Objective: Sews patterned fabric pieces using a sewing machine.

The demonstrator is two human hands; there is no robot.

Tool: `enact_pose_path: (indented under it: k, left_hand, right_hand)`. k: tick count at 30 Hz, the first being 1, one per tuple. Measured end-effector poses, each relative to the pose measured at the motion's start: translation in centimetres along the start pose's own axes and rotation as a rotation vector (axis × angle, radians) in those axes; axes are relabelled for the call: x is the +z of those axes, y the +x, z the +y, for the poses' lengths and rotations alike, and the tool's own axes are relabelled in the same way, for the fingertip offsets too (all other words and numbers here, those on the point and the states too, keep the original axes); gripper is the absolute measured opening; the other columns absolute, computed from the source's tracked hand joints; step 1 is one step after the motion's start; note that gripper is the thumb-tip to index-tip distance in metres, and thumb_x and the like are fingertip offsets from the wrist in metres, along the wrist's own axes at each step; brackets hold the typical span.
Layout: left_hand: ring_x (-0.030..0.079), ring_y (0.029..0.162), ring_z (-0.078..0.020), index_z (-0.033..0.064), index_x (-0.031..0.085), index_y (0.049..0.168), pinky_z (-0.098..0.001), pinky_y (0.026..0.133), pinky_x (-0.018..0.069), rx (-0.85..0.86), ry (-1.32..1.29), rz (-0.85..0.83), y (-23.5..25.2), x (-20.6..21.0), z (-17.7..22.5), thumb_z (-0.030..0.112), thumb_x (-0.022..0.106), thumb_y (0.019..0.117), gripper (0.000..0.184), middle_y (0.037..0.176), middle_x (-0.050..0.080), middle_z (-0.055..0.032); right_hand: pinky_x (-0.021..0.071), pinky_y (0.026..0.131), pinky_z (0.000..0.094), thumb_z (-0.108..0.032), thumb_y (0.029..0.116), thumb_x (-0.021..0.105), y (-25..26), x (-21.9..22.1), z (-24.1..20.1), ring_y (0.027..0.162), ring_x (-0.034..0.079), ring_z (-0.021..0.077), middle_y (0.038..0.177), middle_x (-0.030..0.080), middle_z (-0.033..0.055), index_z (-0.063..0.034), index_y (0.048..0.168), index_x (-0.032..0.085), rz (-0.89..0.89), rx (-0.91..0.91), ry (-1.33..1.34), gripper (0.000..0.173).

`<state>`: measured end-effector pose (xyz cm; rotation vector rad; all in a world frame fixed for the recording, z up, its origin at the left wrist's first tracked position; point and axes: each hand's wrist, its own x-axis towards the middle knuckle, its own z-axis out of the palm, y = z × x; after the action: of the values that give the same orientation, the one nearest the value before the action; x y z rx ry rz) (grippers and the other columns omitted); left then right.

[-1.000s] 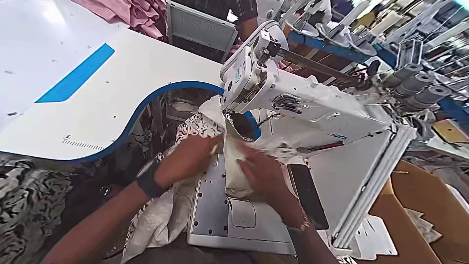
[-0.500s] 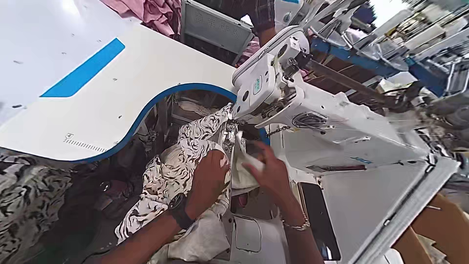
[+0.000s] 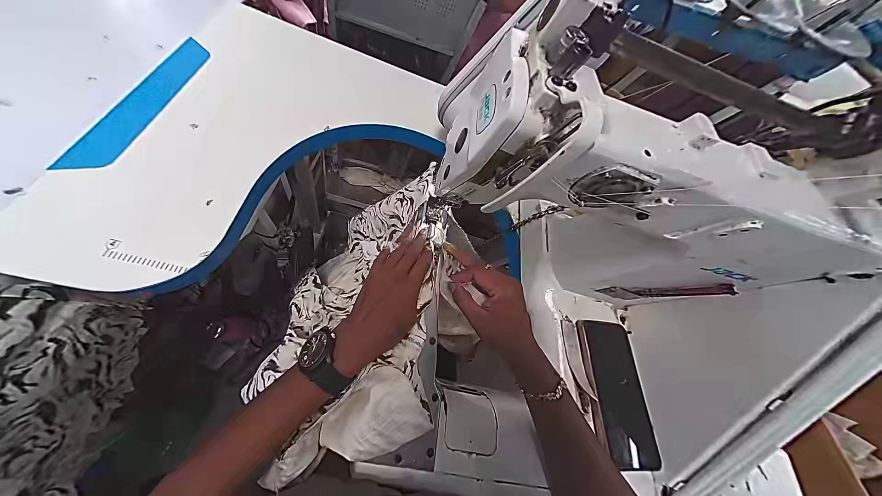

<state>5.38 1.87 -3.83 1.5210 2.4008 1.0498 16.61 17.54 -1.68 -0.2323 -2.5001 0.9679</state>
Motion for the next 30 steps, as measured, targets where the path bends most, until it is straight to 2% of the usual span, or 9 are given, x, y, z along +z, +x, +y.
enact_pose_path:
  k: [4,9,12,15,17,19,23,27,30]
  left_hand:
    - [0.047,0.144,-0.0362,-0.0048,0.058,0.136,-0.0633,0.116,0.032,0.017,-0.01,0.017,0.7,0.1,-0.4,0.009,0.046,0.1027,0.038,0.153,0.05,-0.0211]
    - [0.049,0.141,-0.038,0.001,0.067,0.124,-0.0658,0.11,0.0363,0.049,0.044,0.093,1.0,0.2,-0.6,0.012,0.049,0.1007,0.032,0.147,0.057,-0.0169]
    - [0.055,0.136,-0.0371,0.0001,0.066,0.129,-0.057,0.109,0.0437,0.037,-0.037,0.094,0.7,0.3,-0.7,0.012,0.049,0.1015,0.035,0.146,0.058,-0.0185]
    - [0.056,0.135,-0.0366,-0.0052,0.062,0.132,-0.0463,0.11,0.0468,0.029,-0.155,0.128,0.6,0.5,-1.0,0.014,0.049,0.1016,0.038,0.142,0.06,-0.0215]
    - [0.059,0.131,-0.0372,-0.0085,0.058,0.13,-0.0446,0.107,0.0494,0.035,-0.246,0.177,0.6,0.5,-0.9,0.01,0.052,0.0979,0.038,0.138,0.062,-0.0245]
    - [0.058,0.131,-0.0399,-0.0079,0.059,0.128,-0.0467,0.108,0.0487,0.064,-0.294,0.21,0.7,0.6,-0.9,0.003,0.054,0.0927,0.037,0.136,0.062,-0.0261]
    - [0.056,0.132,-0.044,-0.0032,0.067,0.116,-0.0487,0.108,0.0483,0.087,-0.29,0.217,1.2,0.9,-1.0,0.002,0.052,0.0917,0.029,0.14,0.059,-0.0278]
    - [0.057,0.132,-0.0437,-0.0027,0.066,0.113,-0.0471,0.105,0.0504,0.061,-0.268,0.246,1.5,1.3,-0.8,0.002,0.051,0.0917,0.026,0.141,0.059,-0.0273]
    - [0.056,0.133,-0.0433,-0.0032,0.065,0.114,-0.0472,0.105,0.0508,0.041,-0.291,0.231,1.6,1.2,-0.7,0.001,0.051,0.0923,0.026,0.141,0.058,-0.0268]
  right_hand:
    - [0.0525,0.089,0.0311,-0.012,0.0878,0.057,0.0,0.5,-0.5,0.109,0.068,0.0155,0.136,0.065,0.0184,0.0004,0.081,0.068,-0.039,0.046,0.097,0.018]
    - [0.0476,0.047,0.0371,-0.015,0.0794,0.061,-0.3,0.2,-1.8,0.061,0.068,0.0219,0.134,0.067,0.0203,-0.0014,0.071,0.061,-0.107,-0.113,-0.327,0.016]
    - [0.0419,0.038,0.0378,-0.016,0.0764,0.061,-0.2,0.3,-2.5,0.05,0.064,0.0222,0.133,0.067,0.0202,-0.0023,0.071,0.062,-0.149,-0.157,-0.51,0.015]
    - [0.0439,0.044,0.0316,-0.016,0.0786,0.061,0.4,1.0,-2.2,0.058,0.066,0.017,0.132,0.068,0.0213,-0.0027,0.071,0.06,-0.106,-0.105,-0.35,0.015]
    - [0.0469,0.063,0.02,-0.016,0.0861,0.061,1.0,1.5,-1.7,0.078,0.063,0.0038,0.14,0.062,0.0207,-0.0029,0.073,0.058,-0.122,0.073,0.0,0.019]
    - [0.043,0.065,0.0091,-0.016,0.0898,0.066,1.6,2.3,-1.2,0.078,0.053,-0.0094,0.143,0.055,0.0217,-0.0011,0.074,0.06,-0.119,0.163,0.27,0.023]
    - [0.0521,0.075,0.0125,-0.013,0.0882,0.067,1.3,3.4,-1.9,0.087,0.066,-0.0023,0.139,0.06,0.0261,0.0018,0.08,0.069,0.022,0.091,0.112,0.017]
    - [0.0383,0.056,0.0094,-0.01,0.0824,0.072,1.4,3.4,-1.4,0.066,0.049,-0.0104,0.136,0.064,0.0208,-0.001,0.073,0.067,0.079,0.164,0.241,0.014]
    - [0.0421,0.06,0.01,-0.012,0.0848,0.071,1.4,3.4,-1.4,0.071,0.054,-0.0089,0.136,0.064,0.0208,-0.0015,0.075,0.066,0.064,0.164,0.213,0.015]
